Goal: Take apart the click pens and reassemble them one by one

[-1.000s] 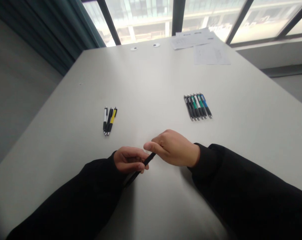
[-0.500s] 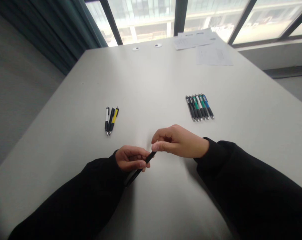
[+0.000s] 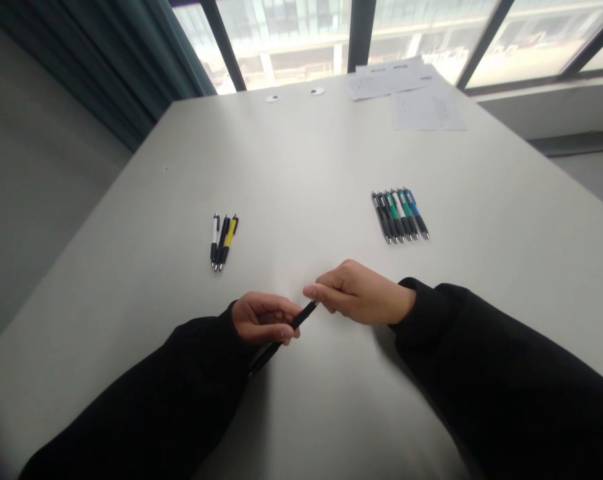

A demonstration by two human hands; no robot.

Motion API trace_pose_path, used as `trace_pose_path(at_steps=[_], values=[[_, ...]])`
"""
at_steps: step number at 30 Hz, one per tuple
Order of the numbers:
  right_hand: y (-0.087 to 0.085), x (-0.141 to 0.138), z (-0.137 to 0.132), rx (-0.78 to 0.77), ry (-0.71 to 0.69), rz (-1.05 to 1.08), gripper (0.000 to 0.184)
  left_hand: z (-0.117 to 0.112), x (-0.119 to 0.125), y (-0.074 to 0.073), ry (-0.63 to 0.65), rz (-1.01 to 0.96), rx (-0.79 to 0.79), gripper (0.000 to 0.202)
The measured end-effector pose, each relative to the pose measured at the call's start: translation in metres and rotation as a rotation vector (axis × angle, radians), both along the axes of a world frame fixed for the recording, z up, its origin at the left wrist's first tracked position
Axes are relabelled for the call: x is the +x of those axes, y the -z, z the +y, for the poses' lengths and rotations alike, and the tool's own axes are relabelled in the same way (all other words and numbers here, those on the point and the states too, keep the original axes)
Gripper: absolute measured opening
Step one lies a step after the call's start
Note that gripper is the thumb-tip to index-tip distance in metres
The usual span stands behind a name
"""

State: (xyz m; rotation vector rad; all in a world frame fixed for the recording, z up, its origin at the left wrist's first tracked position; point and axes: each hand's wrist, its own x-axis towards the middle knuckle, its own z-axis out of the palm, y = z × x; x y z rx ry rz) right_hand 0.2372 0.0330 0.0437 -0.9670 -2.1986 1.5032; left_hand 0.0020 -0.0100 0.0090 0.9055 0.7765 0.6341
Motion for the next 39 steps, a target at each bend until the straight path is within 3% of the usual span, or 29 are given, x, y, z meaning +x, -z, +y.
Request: trace_pose_path(at_steps=[2,6,11,16,19,22,25,27,29,32,39], values=[[0.0,0.0,0.0,-0.028,0.009,0.022,0.053,0.0,0.0,0.0,0.0,0.0,0.0,0.035],[0.001,0.0,-0.001,0.019,-0.023,0.058,0.038,0.002,0.0,-0.002,0.014,-0.008,0.001,0.034],[0.005,-0.005,-0.005,0.037,-0.043,-0.024,0.05,0.0,0.003,0.003,0.022,-0.056,-0.005,0.038],[0.003,-0.007,-0.008,-0.091,0.03,-0.033,0.053,0.007,0.001,0.01,0.063,-0.043,0.21,0.038],[-0.003,-0.003,-0.008,-0.064,0.186,-0.018,0.053,0.025,-0.015,-0.013,0.089,0.244,0.557,0.034],[-0.009,0.001,-0.012,0.01,0.399,0.078,0.052,0.047,-0.029,-0.056,0.026,0.46,0.894,0.023],[-0.017,-0.003,-0.024,0.006,0.399,0.238,0.041,0.06,-0.022,-0.094,-0.361,0.428,1.03,0.023],[-0.025,-0.009,-0.034,-0.013,0.272,0.305,0.033,0.061,-0.006,-0.111,-0.475,0.239,1.022,0.036],[-0.034,-0.014,-0.044,0.024,0.176,0.291,0.028,0.058,0.013,-0.12,-0.475,0.126,1.003,0.04],[-0.046,-0.018,-0.053,0.115,0.133,0.247,0.022,0.051,0.034,-0.126,-0.375,0.08,0.984,0.035],[-0.049,-0.018,-0.05,0.198,0.114,0.239,0.022,0.044,0.035,-0.126,-0.322,0.019,0.944,0.032]])
